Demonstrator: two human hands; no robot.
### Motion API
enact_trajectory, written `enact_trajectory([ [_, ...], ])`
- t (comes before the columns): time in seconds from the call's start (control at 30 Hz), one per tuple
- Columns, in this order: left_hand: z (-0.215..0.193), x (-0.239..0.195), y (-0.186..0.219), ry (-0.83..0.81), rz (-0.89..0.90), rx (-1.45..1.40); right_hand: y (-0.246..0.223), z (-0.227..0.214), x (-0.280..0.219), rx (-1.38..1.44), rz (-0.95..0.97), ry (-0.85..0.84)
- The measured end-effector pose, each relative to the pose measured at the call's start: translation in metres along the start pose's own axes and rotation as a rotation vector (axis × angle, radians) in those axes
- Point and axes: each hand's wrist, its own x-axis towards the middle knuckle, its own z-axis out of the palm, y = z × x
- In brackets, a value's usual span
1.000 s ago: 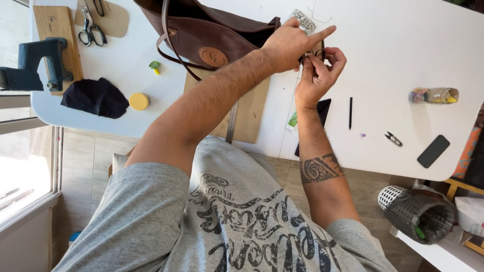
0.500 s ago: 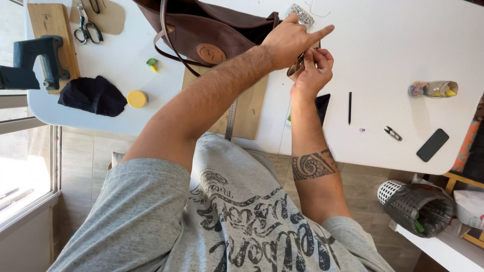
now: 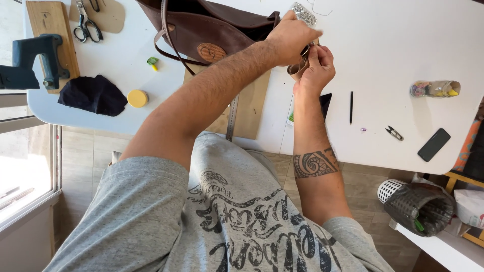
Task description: Performing various leatherworking preparation tasks including inspecting a bag and measuring/marking leather pieces with a ruler and pen.
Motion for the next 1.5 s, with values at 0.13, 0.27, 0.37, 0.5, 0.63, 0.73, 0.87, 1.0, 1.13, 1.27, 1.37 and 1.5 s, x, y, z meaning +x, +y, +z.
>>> enact_trajectory([
  [0.13,0.015,-0.002,-0.007,0.172,0.107,0.051,-0.015,-0.003,0.005,-0.127,0.08,-0.083],
  [0.27,0.029,0.008,-0.008,0.288,0.097,0.206,-0.022,-0.013,0.009,-0.303,-0.164,-0.298],
  [0.37,0.035,0.017,-0.014,0.289,0.094,0.255,-0.03,-0.012,0.005,-0.427,-0.248,-0.355],
  [0.5,0.034,0.018,-0.008,0.205,0.06,0.355,-0.039,-0.012,0.002,-0.737,-0.338,-0.37],
  [0.63,0.018,0.014,-0.001,0.151,0.059,0.325,-0.043,-0.011,0.016,-0.864,-0.317,-0.414],
  [0.73,0.009,0.013,0.002,-0.002,0.022,0.321,-0.047,-0.011,0.023,-0.671,-0.162,-0.522],
  [0.87,0.031,0.021,-0.014,0.208,0.091,0.359,-0.046,-0.016,0.036,-0.568,0.094,-0.505],
  [1.0,0.023,0.014,-0.01,0.196,0.117,0.389,-0.038,-0.022,0.045,-0.481,0.162,-0.492],
  [1.13,0.025,0.018,-0.016,0.201,0.112,0.359,-0.035,-0.025,0.05,-0.399,0.146,-0.533],
  [1.27,0.03,0.02,-0.024,0.157,0.121,0.297,-0.037,-0.025,0.045,-0.141,0.364,-0.493],
  [1.37,0.029,0.017,-0.023,0.171,0.121,0.292,-0.03,-0.029,0.047,-0.045,0.482,-0.516],
  [1.5,-0.003,-0.004,-0.01,0.118,0.113,0.114,-0.026,-0.031,0.047,0.035,0.543,-0.519],
])
